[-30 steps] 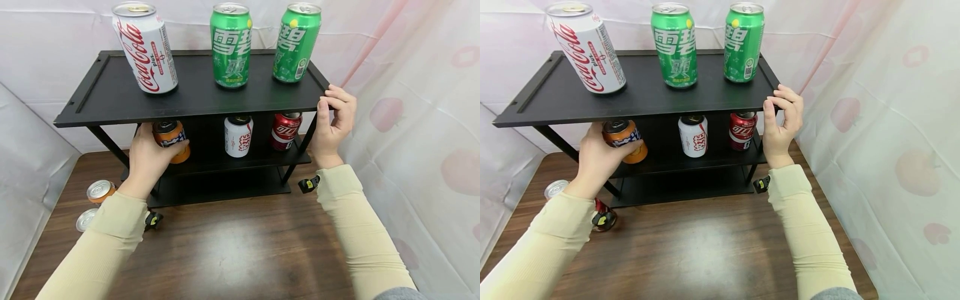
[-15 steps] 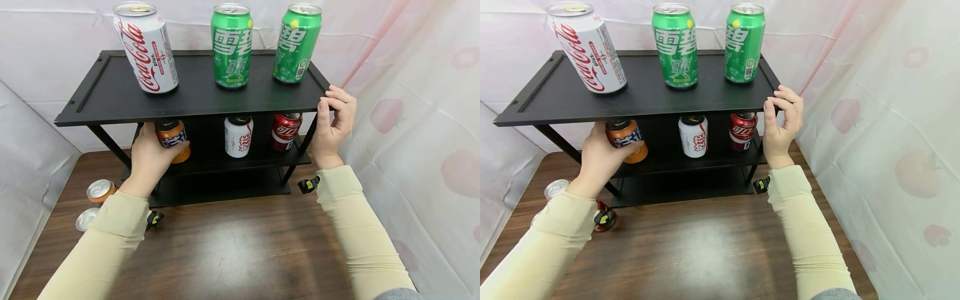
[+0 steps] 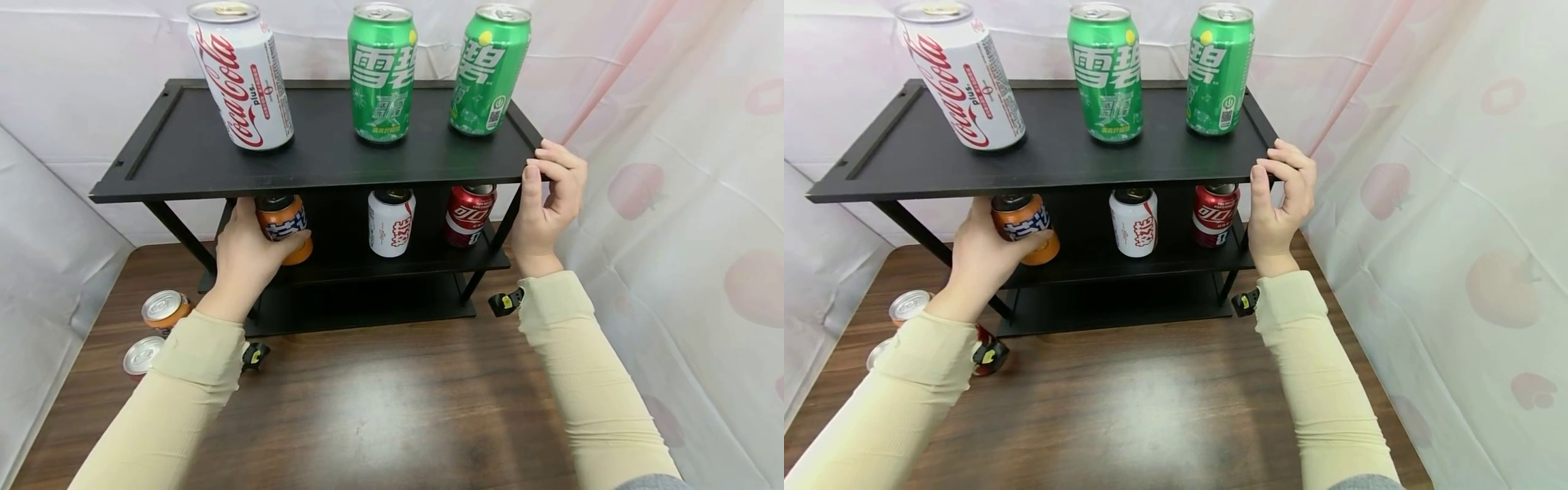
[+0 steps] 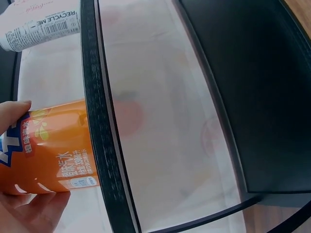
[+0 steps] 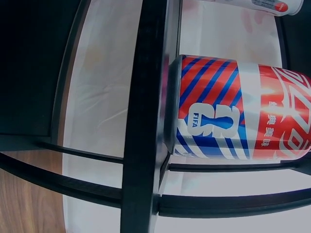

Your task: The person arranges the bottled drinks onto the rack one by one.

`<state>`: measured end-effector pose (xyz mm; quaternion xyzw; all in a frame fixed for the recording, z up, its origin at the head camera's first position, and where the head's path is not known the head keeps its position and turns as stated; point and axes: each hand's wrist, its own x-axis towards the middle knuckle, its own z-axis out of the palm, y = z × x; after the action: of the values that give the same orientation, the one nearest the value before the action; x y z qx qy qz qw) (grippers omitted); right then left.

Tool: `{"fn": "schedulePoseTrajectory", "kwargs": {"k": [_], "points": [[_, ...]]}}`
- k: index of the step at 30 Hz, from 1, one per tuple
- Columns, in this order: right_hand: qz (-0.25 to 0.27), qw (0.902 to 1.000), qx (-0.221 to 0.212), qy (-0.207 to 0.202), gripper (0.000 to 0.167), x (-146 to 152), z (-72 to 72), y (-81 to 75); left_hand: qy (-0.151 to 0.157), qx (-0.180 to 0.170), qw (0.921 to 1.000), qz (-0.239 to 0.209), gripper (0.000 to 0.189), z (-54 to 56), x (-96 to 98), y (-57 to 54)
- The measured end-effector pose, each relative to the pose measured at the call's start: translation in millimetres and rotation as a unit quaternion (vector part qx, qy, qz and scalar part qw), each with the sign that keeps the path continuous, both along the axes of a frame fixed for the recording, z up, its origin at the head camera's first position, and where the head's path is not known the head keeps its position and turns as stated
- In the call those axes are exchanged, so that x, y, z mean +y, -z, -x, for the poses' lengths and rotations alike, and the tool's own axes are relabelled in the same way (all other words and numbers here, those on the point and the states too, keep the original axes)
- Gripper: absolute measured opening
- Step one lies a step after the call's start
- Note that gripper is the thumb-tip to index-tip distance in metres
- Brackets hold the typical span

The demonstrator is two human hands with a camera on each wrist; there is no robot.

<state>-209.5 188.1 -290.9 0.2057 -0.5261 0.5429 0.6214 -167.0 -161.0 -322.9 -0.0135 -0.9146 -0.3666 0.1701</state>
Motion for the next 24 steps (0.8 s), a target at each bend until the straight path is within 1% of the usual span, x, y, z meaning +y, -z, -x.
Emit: {"fn": "schedulePoseTrajectory", "kwargs": {"k": [8,14,20,24], "points": [[-0.003,1.0000,0.003,-0.002,0.034,0.9,-0.5,-0.3,0.006,-0.001,1.0000,-0.007,0.087,-0.2,-0.1,0.8],[-0.009,0.9999,0.004,0.005,0.035,1.8,-0.2,-0.7,0.004,0.001,0.9999,-0.009,0.086,-1.1,0.1,1.5],[-0.016,0.9998,0.004,0.014,0.035,2.3,-0.5,-0.9,-0.004,-0.002,1.0000,-0.007,0.086,-2.3,0.4,1.5],[-0.021,0.9995,0.003,0.021,0.037,2.2,-0.4,-1.1,-0.004,0.000,0.9999,-0.014,0.085,-3.6,0.3,1.7]]}}
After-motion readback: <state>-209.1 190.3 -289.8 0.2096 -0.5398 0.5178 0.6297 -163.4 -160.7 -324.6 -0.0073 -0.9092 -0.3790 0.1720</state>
